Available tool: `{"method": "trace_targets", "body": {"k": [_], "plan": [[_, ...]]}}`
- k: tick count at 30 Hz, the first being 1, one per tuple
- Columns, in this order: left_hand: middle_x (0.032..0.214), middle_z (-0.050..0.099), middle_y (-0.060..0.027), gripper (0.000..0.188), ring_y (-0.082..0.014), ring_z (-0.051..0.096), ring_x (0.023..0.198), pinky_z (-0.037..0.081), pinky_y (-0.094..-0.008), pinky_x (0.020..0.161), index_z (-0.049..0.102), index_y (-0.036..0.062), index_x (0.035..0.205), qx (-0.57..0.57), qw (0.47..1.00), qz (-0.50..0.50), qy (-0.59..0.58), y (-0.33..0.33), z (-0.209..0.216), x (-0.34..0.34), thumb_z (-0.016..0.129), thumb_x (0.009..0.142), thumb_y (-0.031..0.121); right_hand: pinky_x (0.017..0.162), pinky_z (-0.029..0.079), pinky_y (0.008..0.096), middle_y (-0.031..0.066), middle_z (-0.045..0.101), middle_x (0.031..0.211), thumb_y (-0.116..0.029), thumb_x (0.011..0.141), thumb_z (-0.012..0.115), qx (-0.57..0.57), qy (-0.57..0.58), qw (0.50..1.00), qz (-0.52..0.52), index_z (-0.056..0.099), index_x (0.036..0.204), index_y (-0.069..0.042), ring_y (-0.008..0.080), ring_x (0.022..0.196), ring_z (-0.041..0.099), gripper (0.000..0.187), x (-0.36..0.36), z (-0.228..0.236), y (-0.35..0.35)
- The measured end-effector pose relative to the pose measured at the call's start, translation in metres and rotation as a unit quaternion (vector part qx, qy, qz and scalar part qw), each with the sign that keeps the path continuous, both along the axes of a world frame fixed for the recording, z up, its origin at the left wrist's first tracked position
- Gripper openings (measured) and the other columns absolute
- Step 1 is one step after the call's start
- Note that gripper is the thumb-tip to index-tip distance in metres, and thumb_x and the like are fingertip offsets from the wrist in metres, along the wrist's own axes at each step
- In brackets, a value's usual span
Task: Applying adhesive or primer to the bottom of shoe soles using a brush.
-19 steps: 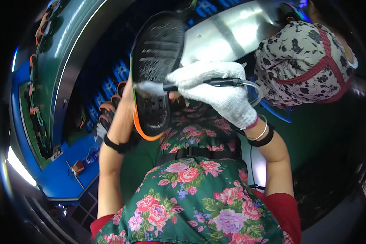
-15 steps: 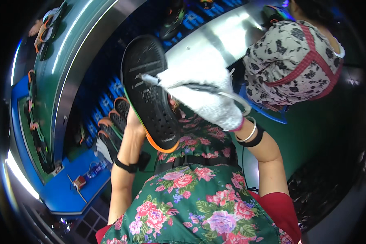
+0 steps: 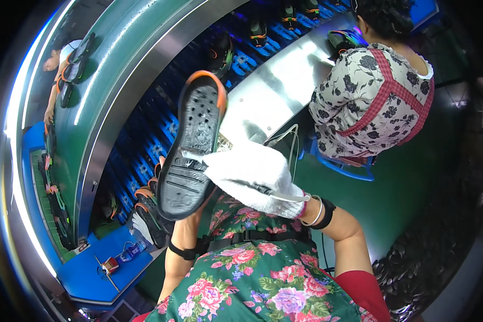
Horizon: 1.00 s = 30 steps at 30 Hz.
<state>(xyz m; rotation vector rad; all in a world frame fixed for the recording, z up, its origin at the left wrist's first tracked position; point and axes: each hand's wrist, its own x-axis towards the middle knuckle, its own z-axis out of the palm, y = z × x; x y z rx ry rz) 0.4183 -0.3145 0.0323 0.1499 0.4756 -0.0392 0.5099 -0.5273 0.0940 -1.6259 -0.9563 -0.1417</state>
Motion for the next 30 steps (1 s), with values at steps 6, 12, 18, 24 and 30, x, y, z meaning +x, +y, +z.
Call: {"method": "trace_targets", "body": {"k": [6, 12, 18, 24, 30], "plan": [[0.154, 0.041, -0.0256, 0.079, -0.0399, 0.047, 0.138, 0.04, -0.0565, 0.113, 0.046, 0.0063, 0.15, -0.137, 0.957, -0.088, -0.239, -0.032, 0.024, 0.024, 0.065, 0.089, 0.053, 0.07, 0.058, 0.0341, 0.011, 0.076, 0.094, 0.002, 0.074, 0.081, 0.012, -0.014, 0.999, -0.045, 0.076, 0.096, -0.002, 0.0235, 0.079, 0.072, 0.023, 0.008, 0.014, -0.003], [0.149, 0.05, -0.0181, 0.083, -0.0362, 0.052, 0.133, 0.04, -0.054, 0.114, 0.043, 0.0074, 0.15, -0.006, 0.997, -0.034, -0.066, -0.033, 0.017, 0.013, 0.055, 0.093, 0.067, 0.085, 0.056, 0.0366, 0.0071, 0.076, 0.11, -0.006, 0.08, 0.078, -0.079, -0.042, 0.996, -0.007, 0.077, 0.108, -0.01, 0.0237, 0.097, 0.073, 0.029, 0.015, 0.013, -0.003], [0.154, 0.046, -0.0148, 0.085, -0.0347, 0.048, 0.138, 0.037, -0.0544, 0.117, 0.038, 0.01, 0.154, -0.15, 0.977, -0.021, -0.151, -0.037, 0.003, 0.011, 0.047, 0.095, 0.071, 0.087, 0.057, 0.0371, 0.0054, 0.076, 0.112, -0.007, 0.084, 0.074, -0.062, -0.082, 0.994, -0.023, 0.076, 0.116, -0.011, 0.0238, 0.099, 0.072, 0.032, 0.03, 0.04, 0.021], [0.148, 0.052, -0.0166, 0.084, -0.0341, 0.05, 0.136, 0.038, -0.0527, 0.117, 0.041, 0.0072, 0.151, 0.135, 0.987, -0.077, 0.043, -0.041, 0.006, 0.007, 0.043, 0.096, 0.07, 0.091, 0.057, 0.0383, 0.0103, 0.072, 0.121, -0.008, 0.084, 0.069, -0.038, -0.11, 0.993, 0.006, 0.075, 0.116, -0.007, 0.0243, 0.107, 0.07, 0.032, 0.023, 0.035, 0.037], [0.146, 0.053, -0.016, 0.083, -0.0342, 0.053, 0.134, 0.04, -0.0506, 0.115, 0.042, 0.0074, 0.151, -0.024, 0.996, -0.021, -0.084, -0.014, -0.006, 0.004, 0.04, 0.097, 0.071, 0.081, 0.057, 0.0341, 0.0089, 0.076, 0.108, -0.003, 0.082, 0.076, 0.166, -0.116, 0.975, -0.097, 0.078, 0.107, -0.009, 0.0241, 0.095, 0.072, 0.026, 0.043, 0.002, 0.076]]}}
